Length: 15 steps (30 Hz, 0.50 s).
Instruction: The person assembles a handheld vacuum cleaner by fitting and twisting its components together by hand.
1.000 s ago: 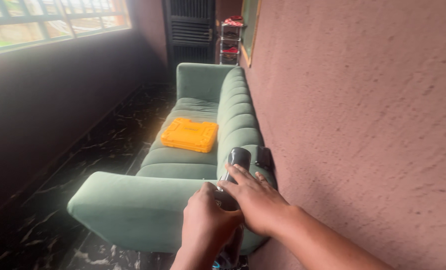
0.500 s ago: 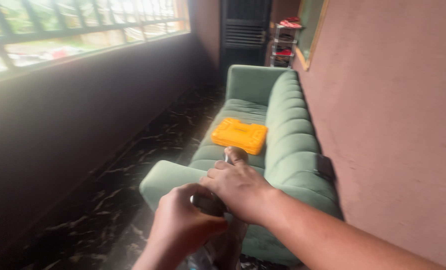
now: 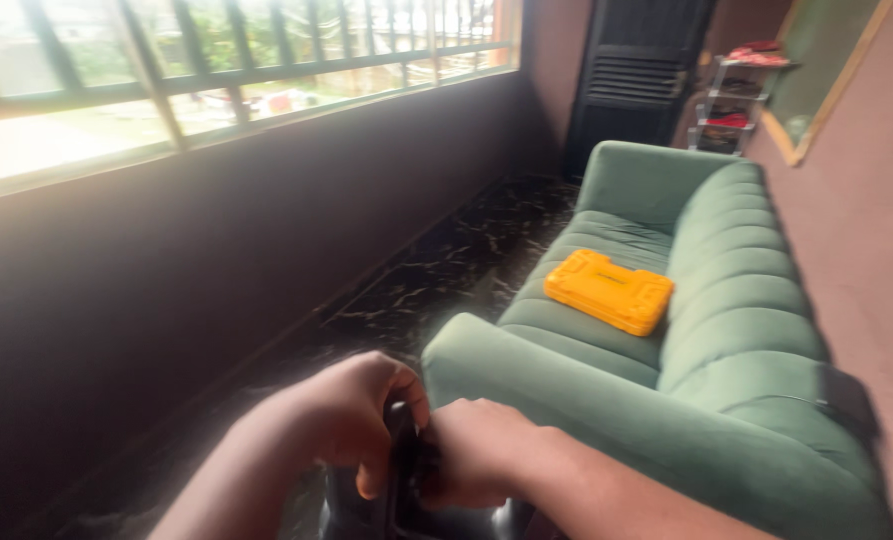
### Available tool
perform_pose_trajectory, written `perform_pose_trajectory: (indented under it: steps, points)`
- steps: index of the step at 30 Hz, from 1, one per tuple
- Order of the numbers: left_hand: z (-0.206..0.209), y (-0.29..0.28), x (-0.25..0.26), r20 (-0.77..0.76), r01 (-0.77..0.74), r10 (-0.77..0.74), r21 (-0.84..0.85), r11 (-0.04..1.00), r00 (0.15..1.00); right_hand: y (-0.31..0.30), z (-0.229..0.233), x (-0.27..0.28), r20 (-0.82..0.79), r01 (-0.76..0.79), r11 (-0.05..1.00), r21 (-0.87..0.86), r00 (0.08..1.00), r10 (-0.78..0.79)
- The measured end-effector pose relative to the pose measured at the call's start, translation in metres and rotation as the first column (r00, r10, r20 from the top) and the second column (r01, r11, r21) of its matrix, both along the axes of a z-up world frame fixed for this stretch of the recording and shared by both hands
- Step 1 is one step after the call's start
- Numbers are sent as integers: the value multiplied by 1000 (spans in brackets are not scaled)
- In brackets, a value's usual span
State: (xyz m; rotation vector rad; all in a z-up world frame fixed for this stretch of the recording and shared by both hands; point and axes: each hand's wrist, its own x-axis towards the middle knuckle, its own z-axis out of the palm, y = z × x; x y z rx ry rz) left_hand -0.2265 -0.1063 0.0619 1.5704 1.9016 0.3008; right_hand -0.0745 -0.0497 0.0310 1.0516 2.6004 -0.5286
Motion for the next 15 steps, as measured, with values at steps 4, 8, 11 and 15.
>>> perform_pose_trajectory:
  steps: [4,8,11,15]
  points:
    - [12,-3,-20,-162,33,-51,-116,993,985,-18,-7,-28,-136,100,967,-236,982,-135]
    - [2,-10,-38,-141,-133,118,-105,986,983,-23,-28,-63,-310,90,986,-143,942,-131]
    - [-16,-1,-48,-124,2,31,255,967,992,-27,-33,-84,-263,288,922,-260,897,-355]
    - [-28,17,-58,-7,-235,250,319,918,968,-27,-29,-103,-246,402,843,-358,830,-501]
